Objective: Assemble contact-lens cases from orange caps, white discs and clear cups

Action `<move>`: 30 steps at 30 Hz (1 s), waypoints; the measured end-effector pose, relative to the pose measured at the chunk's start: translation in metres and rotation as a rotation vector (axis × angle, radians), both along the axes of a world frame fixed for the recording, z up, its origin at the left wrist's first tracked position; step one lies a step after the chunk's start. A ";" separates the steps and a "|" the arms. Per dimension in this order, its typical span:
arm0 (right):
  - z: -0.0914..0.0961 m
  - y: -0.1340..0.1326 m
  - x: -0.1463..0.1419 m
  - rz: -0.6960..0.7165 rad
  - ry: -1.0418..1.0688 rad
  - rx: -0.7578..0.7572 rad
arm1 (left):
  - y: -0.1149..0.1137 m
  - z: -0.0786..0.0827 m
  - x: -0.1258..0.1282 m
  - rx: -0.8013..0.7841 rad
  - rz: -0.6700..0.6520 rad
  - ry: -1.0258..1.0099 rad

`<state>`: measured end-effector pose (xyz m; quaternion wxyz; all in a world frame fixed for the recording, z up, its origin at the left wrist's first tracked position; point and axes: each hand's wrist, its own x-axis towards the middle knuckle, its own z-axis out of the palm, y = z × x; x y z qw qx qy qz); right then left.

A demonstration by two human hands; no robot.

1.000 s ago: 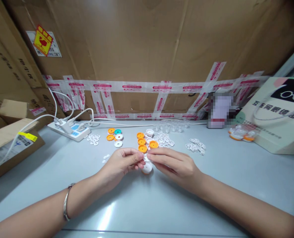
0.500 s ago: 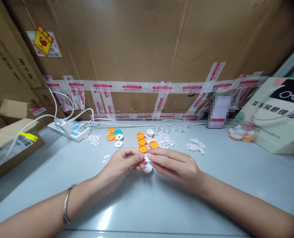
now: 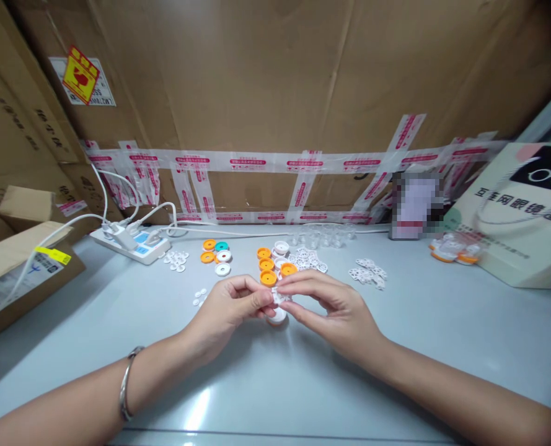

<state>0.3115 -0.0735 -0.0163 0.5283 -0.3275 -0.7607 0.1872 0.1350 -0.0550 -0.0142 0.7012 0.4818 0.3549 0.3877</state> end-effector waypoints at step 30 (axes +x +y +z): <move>-0.003 0.007 0.006 0.126 0.003 -0.429 | -0.001 0.003 -0.005 0.644 0.088 0.439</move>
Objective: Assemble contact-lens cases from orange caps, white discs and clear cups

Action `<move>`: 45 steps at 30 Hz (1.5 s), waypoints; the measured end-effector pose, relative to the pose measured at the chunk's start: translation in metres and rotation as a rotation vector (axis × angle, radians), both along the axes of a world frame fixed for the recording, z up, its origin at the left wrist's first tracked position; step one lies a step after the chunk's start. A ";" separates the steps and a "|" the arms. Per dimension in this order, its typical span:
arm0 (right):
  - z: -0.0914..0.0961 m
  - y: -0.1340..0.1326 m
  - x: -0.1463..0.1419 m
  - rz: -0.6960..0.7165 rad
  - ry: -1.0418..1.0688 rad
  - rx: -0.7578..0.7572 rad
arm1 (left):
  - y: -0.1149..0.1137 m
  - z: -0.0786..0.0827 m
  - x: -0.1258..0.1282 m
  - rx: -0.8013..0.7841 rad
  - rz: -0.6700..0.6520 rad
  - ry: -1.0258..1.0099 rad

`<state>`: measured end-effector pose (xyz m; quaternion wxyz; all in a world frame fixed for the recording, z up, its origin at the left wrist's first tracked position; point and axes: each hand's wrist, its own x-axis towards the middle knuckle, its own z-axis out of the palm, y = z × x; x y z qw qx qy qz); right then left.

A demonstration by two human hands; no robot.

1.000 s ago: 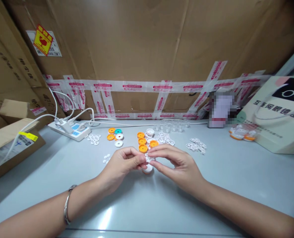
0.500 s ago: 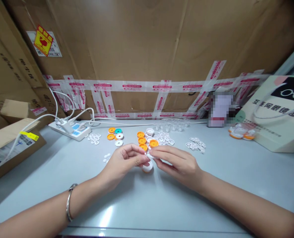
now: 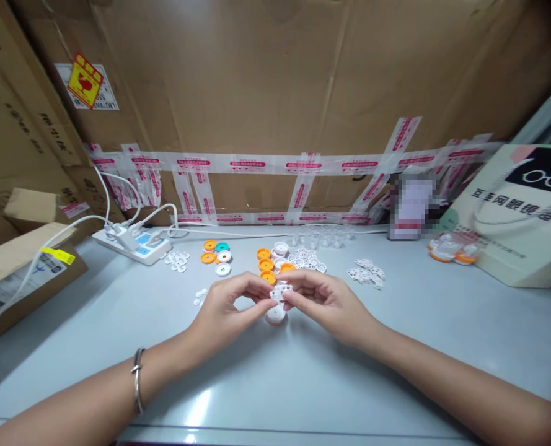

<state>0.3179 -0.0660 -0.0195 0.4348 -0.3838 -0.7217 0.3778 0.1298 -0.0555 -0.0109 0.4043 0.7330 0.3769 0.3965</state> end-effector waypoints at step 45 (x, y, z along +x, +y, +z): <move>0.013 0.022 0.039 -0.218 0.061 -0.036 | 0.013 -0.008 -0.001 -0.165 0.052 -0.120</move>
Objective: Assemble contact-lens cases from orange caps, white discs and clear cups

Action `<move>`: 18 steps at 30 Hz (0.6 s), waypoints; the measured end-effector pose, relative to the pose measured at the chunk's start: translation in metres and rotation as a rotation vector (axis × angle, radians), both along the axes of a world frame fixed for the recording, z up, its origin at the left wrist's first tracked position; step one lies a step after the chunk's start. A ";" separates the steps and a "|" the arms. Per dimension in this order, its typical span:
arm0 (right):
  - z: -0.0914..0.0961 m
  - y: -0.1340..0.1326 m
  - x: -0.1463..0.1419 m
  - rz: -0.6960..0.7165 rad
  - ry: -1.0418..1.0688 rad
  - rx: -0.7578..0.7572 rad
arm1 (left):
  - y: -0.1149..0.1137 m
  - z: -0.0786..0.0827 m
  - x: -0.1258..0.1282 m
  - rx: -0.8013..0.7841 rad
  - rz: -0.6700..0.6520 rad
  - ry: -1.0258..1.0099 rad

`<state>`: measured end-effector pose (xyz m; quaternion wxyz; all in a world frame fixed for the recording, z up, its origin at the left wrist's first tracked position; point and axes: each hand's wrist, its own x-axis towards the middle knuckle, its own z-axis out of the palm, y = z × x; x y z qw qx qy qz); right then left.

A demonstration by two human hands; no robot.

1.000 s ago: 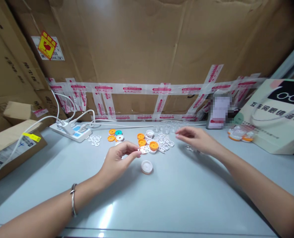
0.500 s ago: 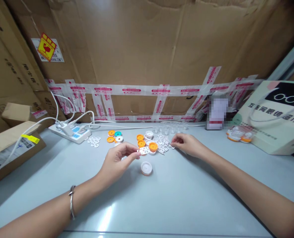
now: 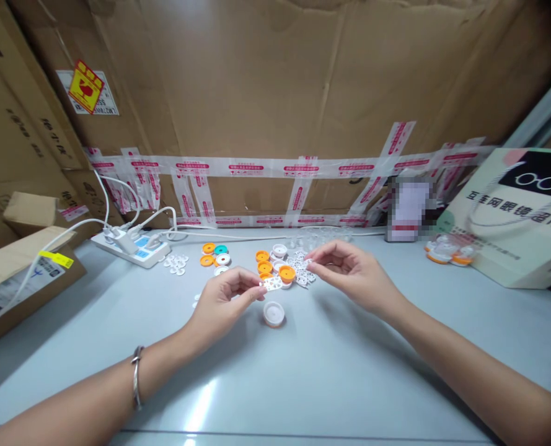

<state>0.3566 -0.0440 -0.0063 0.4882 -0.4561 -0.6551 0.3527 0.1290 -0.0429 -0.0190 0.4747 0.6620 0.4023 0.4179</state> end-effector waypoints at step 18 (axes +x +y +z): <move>-0.017 -0.015 -0.039 0.095 -0.003 0.199 | -0.002 -0.003 0.004 0.079 -0.051 0.081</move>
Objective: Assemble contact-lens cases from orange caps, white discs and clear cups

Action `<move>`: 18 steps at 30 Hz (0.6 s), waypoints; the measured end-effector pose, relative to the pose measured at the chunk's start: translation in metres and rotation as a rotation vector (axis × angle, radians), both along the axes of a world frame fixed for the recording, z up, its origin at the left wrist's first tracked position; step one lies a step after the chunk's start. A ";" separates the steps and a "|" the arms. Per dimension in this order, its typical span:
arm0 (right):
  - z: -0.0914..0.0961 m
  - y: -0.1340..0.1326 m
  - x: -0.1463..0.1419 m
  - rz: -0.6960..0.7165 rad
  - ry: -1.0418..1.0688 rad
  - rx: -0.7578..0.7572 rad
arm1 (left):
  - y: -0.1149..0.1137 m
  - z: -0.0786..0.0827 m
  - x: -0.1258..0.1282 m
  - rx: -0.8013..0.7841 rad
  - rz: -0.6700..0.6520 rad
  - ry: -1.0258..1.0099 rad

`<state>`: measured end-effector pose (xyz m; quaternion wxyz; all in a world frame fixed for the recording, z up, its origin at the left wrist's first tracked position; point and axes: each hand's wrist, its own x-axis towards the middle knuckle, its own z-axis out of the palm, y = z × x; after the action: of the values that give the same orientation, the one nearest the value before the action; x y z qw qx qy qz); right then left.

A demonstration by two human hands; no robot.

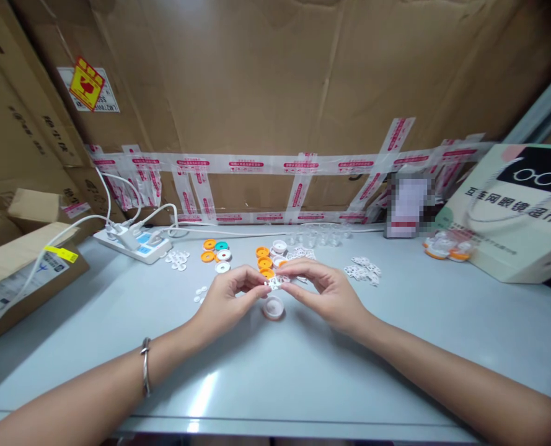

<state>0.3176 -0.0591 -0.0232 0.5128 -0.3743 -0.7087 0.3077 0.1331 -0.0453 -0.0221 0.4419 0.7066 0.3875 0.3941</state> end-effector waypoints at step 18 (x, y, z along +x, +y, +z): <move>-0.006 0.004 0.003 0.091 -0.084 0.260 | 0.001 0.000 0.002 -0.094 0.034 -0.113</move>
<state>0.3201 -0.0554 -0.0289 0.5123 -0.2849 -0.7796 0.2203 0.1347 -0.0447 -0.0217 0.4892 0.6549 0.3920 0.4221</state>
